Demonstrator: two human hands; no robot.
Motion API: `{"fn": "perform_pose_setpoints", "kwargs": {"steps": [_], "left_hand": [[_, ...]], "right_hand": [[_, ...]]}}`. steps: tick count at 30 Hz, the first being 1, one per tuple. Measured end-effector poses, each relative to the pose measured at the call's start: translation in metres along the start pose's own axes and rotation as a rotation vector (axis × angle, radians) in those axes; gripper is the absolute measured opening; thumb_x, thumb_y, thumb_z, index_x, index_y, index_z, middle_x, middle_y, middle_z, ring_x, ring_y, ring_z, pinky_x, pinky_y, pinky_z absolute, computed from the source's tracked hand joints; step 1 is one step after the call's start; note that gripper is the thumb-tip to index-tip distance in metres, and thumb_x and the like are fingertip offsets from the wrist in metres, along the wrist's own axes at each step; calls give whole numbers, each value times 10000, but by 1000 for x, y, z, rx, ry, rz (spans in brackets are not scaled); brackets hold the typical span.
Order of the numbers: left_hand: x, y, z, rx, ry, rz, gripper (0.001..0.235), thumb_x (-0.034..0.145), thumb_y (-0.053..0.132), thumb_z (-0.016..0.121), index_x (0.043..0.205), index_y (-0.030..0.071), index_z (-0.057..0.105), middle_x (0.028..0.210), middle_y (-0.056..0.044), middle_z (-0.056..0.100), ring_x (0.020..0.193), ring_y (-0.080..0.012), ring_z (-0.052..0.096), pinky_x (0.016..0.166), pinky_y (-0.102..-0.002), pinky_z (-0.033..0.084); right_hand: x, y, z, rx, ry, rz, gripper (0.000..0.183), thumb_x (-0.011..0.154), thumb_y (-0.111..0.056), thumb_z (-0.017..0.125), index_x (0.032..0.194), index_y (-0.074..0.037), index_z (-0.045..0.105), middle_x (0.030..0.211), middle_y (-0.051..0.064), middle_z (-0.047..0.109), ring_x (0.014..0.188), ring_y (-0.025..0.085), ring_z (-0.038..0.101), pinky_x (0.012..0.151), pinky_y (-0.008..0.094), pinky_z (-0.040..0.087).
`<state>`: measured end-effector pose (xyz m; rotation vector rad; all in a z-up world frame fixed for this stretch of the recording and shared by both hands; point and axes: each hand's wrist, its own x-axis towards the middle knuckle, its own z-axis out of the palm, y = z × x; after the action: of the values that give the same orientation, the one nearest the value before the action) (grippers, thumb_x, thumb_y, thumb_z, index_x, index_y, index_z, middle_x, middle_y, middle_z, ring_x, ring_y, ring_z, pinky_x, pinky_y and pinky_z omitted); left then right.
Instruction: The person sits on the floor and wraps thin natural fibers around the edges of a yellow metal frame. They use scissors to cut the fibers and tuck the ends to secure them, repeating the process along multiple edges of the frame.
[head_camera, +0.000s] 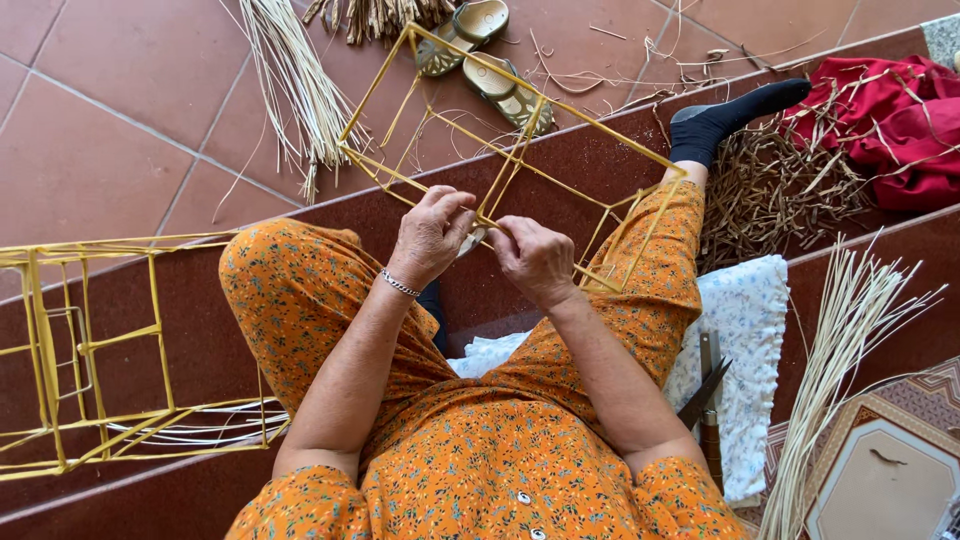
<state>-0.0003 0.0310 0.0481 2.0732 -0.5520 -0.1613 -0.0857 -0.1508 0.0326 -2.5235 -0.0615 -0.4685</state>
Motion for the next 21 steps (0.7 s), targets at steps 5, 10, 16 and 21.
{"fn": "perform_pose_setpoints", "kwargs": {"steps": [5, 10, 16, 21], "left_hand": [[7, 3, 8, 154, -1, 95, 160, 951, 142, 719, 1087, 60, 722, 1023, -107, 665, 818, -291, 715, 720, -390, 582], [10, -1, 24, 216, 18, 129, 132, 920, 145, 750, 1021, 62, 730, 980, -105, 643, 795, -314, 691, 686, -422, 564], [5, -1, 27, 204, 8, 101, 116, 905, 157, 794, 963, 69, 743, 947, -94, 641, 785, -284, 691, 678, -406, 566], [7, 4, 25, 182, 13, 91, 130, 884, 161, 817, 953, 72, 753, 925, -81, 653, 777, -258, 698, 678, -382, 567]], "right_hand": [[18, 8, 2, -174, -25, -124, 166, 1000, -269, 703, 931, -118, 708, 727, 29, 700, 605, 180, 679, 538, 340, 524], [11, 30, -5, -347, -123, -233, 206, 1011, -285, 739, 909, -111, 699, 654, 16, 671, 664, 200, 653, 786, 412, 522], [-22, 63, -43, -459, 41, -348, 198, 953, -307, 755, 995, -124, 691, 752, 28, 719, 1079, 282, 715, 1179, 609, 297], [-49, 86, -91, -431, -58, -224, 189, 934, -284, 786, 941, -117, 697, 798, 16, 732, 1233, 307, 658, 1194, 652, 270]]}}
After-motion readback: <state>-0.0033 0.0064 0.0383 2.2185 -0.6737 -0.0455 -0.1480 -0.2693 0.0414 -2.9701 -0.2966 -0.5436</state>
